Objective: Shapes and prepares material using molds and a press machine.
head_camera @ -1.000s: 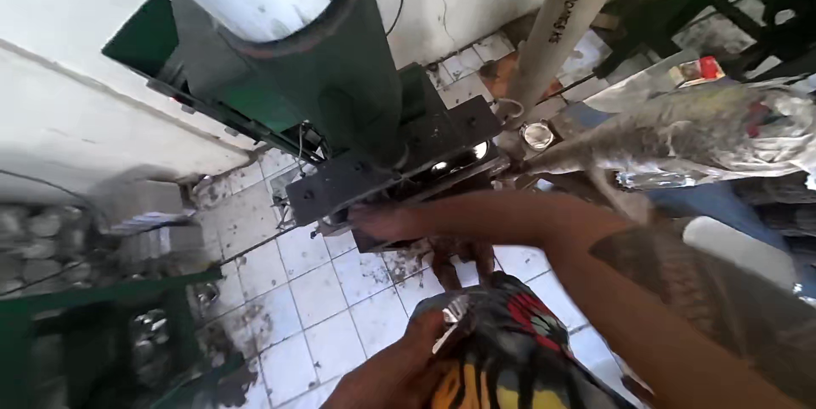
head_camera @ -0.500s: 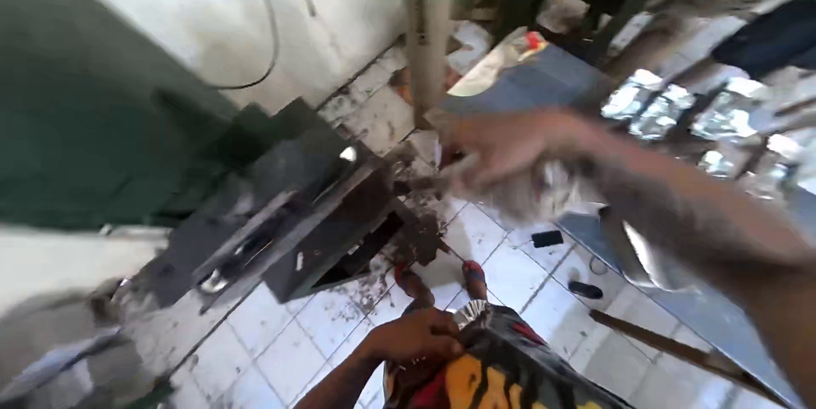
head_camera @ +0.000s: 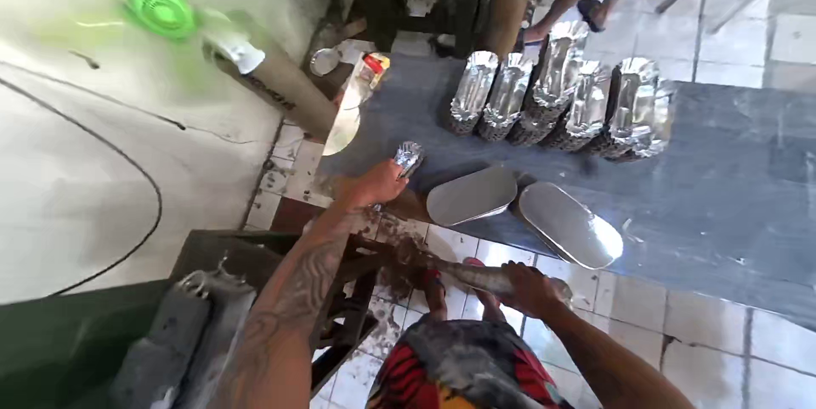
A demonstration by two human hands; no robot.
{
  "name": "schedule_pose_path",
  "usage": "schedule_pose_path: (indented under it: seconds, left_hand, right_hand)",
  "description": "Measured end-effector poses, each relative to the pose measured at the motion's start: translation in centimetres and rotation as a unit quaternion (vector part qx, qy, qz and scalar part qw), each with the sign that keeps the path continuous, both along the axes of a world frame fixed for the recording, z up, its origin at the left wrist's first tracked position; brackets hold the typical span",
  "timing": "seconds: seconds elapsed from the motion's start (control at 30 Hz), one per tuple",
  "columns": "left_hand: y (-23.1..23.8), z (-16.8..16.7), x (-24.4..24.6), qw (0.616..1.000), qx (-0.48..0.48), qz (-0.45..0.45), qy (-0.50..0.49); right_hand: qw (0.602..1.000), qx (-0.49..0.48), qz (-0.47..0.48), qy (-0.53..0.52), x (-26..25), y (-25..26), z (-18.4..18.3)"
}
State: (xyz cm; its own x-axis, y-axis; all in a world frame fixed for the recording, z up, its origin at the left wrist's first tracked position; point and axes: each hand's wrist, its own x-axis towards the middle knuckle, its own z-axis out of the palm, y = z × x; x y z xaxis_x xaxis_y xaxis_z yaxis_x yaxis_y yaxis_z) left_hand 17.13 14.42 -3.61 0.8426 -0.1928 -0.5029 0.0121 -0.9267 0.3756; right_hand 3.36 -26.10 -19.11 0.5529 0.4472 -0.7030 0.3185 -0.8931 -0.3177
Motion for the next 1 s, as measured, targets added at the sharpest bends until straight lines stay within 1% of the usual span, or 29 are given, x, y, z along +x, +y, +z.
schedule_pose_path:
  seconds: [0.1, 0.17, 0.23, 0.3, 0.33, 0.37, 0.4, 0.43, 0.47, 0.5, 0.53, 0.57, 0.6, 0.63, 0.67, 0.7, 0.73, 0.77, 0.8, 0.83, 0.87, 0.9, 0.93, 1.0]
  left_hand:
    - [0.7, -1.9, 2.1, 1.0, 0.003, -0.014, 0.018]
    - [1.0, -3.0, 1.7, 1.0, -0.003, -0.006, 0.024]
    - [1.2, -3.7, 1.7, 0.999, -0.031, 0.006, 0.004]
    - [1.0, -3.6, 1.4, 0.996, -0.085, 0.012, -0.017]
    - [1.0, -3.5, 1.4, 0.994, -0.103, 0.013, -0.017]
    - [1.0, -3.5, 1.3, 0.993, -0.118, 0.015, -0.015]
    - [1.1, -3.6, 1.3, 0.992, -0.126, 0.017, -0.015]
    - [1.2, -3.8, 1.4, 0.992, -0.127, 0.02, -0.018]
    - [1.2, -4.1, 1.3, 0.991, -0.131, 0.03, -0.02]
    - [1.2, -4.3, 1.3, 0.99, -0.133, 0.045, -0.017]
    - [1.2, -4.3, 1.3, 0.99, -0.128, 0.058, -0.012]
    - [1.2, -4.2, 1.4, 0.991, -0.115, 0.064, -0.008]
    - [1.1, -4.0, 1.4, 0.993, -0.098, 0.058, -0.01]
    - [0.9, -3.8, 1.2, 0.995, -0.083, 0.051, -0.023]
    - [0.5, -3.4, 0.7, 0.995, -0.073, 0.051, -0.054]
    - [-0.4, -2.5, 0.3, 0.991, -0.077, 0.059, -0.096]
    - [-2.5, -1.0, -0.2, 0.986, -0.096, 0.069, -0.118]
    - [-5.5, 0.8, -0.9, 0.983, -0.116, 0.072, -0.12]
    - [-8.8, 2.3, -1.8, 0.984, -0.123, 0.067, -0.107]
    - [-12.0, 3.1, -2.6, 0.989, -0.113, 0.045, -0.089]
    - [-14.7, 3.1, -2.8, 0.993, -0.099, 0.012, -0.07]
    - [-16.5, 2.4, -2.3, 0.994, -0.093, -0.022, -0.055]
    - [-17.2, 0.9, -1.5, 0.993, -0.093, -0.053, -0.043]
    - [-16.4, -1.9, 0.4, 0.987, -0.122, -0.101, -0.006]
  right_hand:
    - [1.0, -0.002, -0.022, -0.003, 0.5, -0.6, -1.4]
    - [1.0, -0.003, -0.029, -0.001, -0.2, -0.1, -0.8]
    - [0.999, 0.004, -0.039, -0.004, -0.1, 0.6, 0.4]
    - [0.996, 0.038, -0.073, 0.031, -0.2, 0.8, 1.7]
    - [0.99, 0.076, -0.107, 0.049, -0.1, 0.8, 2.6]
    - [0.979, 0.132, -0.148, 0.045, -0.2, 1.0, 4.4]
    - [0.96, 0.207, -0.187, 0.008, -0.1, 1.2, 7.0]
    - [0.938, 0.267, -0.21, -0.067, 0.1, 1.5, 9.8]
    - [0.916, 0.296, -0.208, -0.175, 0.7, 1.6, 11.9]
    - [0.889, 0.297, -0.182, -0.297, 2.0, 1.3, 13.2]
    - [0.87, 0.28, -0.145, -0.38, 3.8, 0.6, 13.8]
    - [0.866, 0.252, -0.102, -0.419, 5.8, -0.4, 13.8]
    - [0.877, 0.216, -0.06, -0.424, 7.4, -1.3, 13.2]
    - [0.893, 0.193, -0.031, -0.406, 8.3, -2.0, 12.3]
    - [0.901, 0.197, -0.012, -0.386, 8.8, -2.6, 11.4]
    - [0.901, 0.228, -0.01, -0.37, 9.2, -3.1, 10.8]
    - [0.898, 0.267, -0.02, -0.35, 9.7, -3.5, 10.7]
    - [0.897, 0.301, -0.039, -0.321, 10.0, -3.8, 10.8]
    - [0.899, 0.325, -0.057, -0.288, 10.3, -4.2, 11.1]
    - [0.904, 0.337, -0.074, -0.253, 10.3, -4.4, 11.4]
    - [0.908, 0.344, -0.087, -0.226, 10.4, -4.4, 11.9]
    - [0.909, 0.347, -0.091, -0.212, 10.6, -4.5, 12.2]
    - [0.911, 0.347, -0.089, -0.204, 10.8, -4.6, 12.4]
    - [0.913, 0.35, -0.082, -0.196, 11.0, -4.8, 12.2]
